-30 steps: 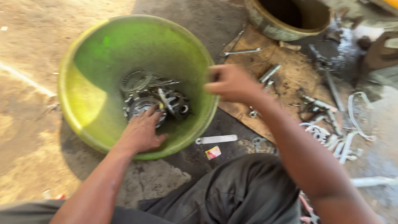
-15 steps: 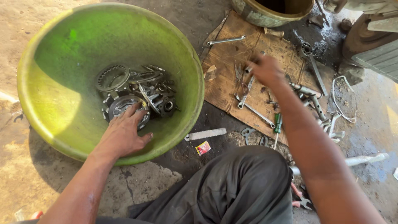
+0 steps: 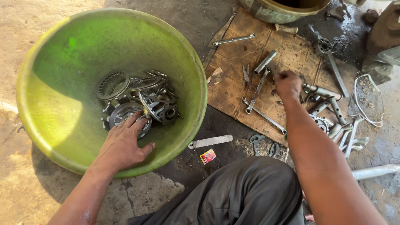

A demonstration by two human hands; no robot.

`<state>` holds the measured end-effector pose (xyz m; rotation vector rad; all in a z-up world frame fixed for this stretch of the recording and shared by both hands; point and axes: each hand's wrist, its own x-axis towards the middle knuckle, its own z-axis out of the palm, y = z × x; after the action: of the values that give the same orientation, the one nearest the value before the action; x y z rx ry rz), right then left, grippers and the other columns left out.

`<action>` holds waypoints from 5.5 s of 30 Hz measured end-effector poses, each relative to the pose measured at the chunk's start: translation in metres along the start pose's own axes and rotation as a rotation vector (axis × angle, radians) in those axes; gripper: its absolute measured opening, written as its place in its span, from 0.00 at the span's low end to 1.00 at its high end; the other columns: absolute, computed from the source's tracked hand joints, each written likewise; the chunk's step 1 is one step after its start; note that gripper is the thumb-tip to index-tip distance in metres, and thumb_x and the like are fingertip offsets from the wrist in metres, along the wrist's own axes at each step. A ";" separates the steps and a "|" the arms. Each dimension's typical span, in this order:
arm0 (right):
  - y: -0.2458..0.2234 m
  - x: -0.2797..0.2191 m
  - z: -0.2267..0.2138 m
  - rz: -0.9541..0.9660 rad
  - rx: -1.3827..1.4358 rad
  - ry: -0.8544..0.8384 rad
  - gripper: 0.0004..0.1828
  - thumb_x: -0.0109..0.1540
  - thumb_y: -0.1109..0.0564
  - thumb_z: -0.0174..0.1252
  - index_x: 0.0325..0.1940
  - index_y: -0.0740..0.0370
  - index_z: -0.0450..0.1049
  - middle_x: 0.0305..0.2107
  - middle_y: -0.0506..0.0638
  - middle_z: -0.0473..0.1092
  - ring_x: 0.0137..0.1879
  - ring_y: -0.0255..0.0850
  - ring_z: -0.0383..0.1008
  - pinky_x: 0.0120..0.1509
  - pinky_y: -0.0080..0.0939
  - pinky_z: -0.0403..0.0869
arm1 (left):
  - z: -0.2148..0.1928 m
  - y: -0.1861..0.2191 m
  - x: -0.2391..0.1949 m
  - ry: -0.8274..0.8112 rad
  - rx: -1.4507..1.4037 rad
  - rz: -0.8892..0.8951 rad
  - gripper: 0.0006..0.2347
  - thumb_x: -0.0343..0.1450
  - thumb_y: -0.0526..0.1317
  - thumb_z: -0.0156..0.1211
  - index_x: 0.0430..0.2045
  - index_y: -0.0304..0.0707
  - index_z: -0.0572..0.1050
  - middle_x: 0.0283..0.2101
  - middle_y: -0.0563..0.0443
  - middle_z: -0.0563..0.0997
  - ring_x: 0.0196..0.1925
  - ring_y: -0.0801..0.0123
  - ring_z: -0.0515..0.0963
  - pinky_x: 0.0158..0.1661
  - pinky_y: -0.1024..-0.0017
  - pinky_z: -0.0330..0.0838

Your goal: The person places various disassembled mechanical parts into a green plastic basin. They then pour an orange liquid from a plastic bottle onto the parts and use a brush to scrub them. The person handles the parts one by one, scrubbing and rinsing them in the basin.

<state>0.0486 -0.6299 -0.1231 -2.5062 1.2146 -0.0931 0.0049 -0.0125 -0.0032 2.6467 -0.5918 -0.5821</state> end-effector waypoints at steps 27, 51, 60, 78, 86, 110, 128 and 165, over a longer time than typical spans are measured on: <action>-0.089 -0.117 -0.116 -0.339 -0.230 -0.423 0.32 0.61 0.69 0.46 0.70 0.54 0.70 0.65 0.55 0.68 0.68 0.46 0.67 0.76 0.54 0.62 | 0.000 -0.007 -0.005 0.027 -0.091 0.054 0.38 0.59 0.46 0.67 0.68 0.43 0.63 0.75 0.46 0.54 0.75 0.54 0.55 0.69 0.55 0.50; 0.041 -0.061 -0.066 -0.183 -0.337 -0.586 0.26 0.61 0.43 0.64 0.60 0.54 0.78 0.51 0.57 0.79 0.54 0.51 0.80 0.65 0.55 0.76 | 0.005 -0.009 -0.003 0.055 -0.055 0.078 0.36 0.59 0.46 0.66 0.65 0.40 0.64 0.74 0.43 0.57 0.75 0.52 0.56 0.69 0.57 0.52; 0.013 -0.063 -0.045 0.093 -0.375 -0.441 0.18 0.59 0.53 0.72 0.47 0.68 0.80 0.45 0.59 0.77 0.44 0.46 0.76 0.52 0.46 0.83 | 0.003 -0.007 -0.004 0.016 -0.060 0.050 0.36 0.59 0.46 0.66 0.66 0.43 0.62 0.75 0.45 0.55 0.76 0.53 0.55 0.70 0.56 0.50; -0.261 -0.253 -0.154 -0.665 -0.138 -0.654 0.13 0.56 0.58 0.66 0.45 0.58 0.79 0.39 0.51 0.74 0.43 0.44 0.74 0.48 0.48 0.77 | -0.005 -0.008 -0.012 0.039 -0.125 0.047 0.36 0.59 0.44 0.67 0.66 0.43 0.64 0.75 0.44 0.56 0.75 0.50 0.57 0.70 0.54 0.52; -0.240 -0.221 -0.105 -0.517 0.164 -0.450 0.08 0.60 0.56 0.61 0.43 0.56 0.77 0.42 0.47 0.73 0.40 0.38 0.77 0.42 0.41 0.81 | -0.003 -0.012 -0.010 0.033 -0.153 0.052 0.35 0.59 0.44 0.66 0.65 0.43 0.64 0.75 0.45 0.55 0.75 0.51 0.56 0.69 0.54 0.51; 0.045 0.037 -0.024 -0.244 -0.287 0.090 0.21 0.58 0.47 0.69 0.49 0.61 0.81 0.46 0.68 0.76 0.53 0.61 0.77 0.57 0.56 0.76 | 0.005 -0.003 -0.001 0.055 -0.065 0.034 0.37 0.58 0.46 0.67 0.66 0.42 0.65 0.73 0.44 0.59 0.73 0.51 0.59 0.69 0.57 0.52; -0.262 -0.308 -0.132 -0.853 0.004 -0.579 0.19 0.61 0.50 0.64 0.55 0.55 0.77 0.46 0.52 0.77 0.40 0.44 0.77 0.42 0.48 0.78 | 0.002 -0.015 -0.008 0.519 -0.212 0.211 0.30 0.69 0.51 0.65 0.63 0.36 0.65 0.73 0.35 0.60 0.75 0.41 0.59 0.70 0.51 0.54; 0.077 0.033 -0.017 0.054 -0.187 -0.056 0.32 0.62 0.58 0.65 0.66 0.70 0.61 0.57 0.72 0.68 0.64 0.62 0.68 0.69 0.54 0.68 | 0.024 -0.034 0.014 0.378 -0.163 -0.180 0.34 0.65 0.56 0.66 0.64 0.35 0.70 0.77 0.27 0.47 0.77 0.34 0.49 0.70 0.49 0.50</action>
<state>0.0083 -0.7039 -0.1364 -2.6119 1.3230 0.1082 0.0162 0.0034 -0.0425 2.5728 -0.1881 -0.1572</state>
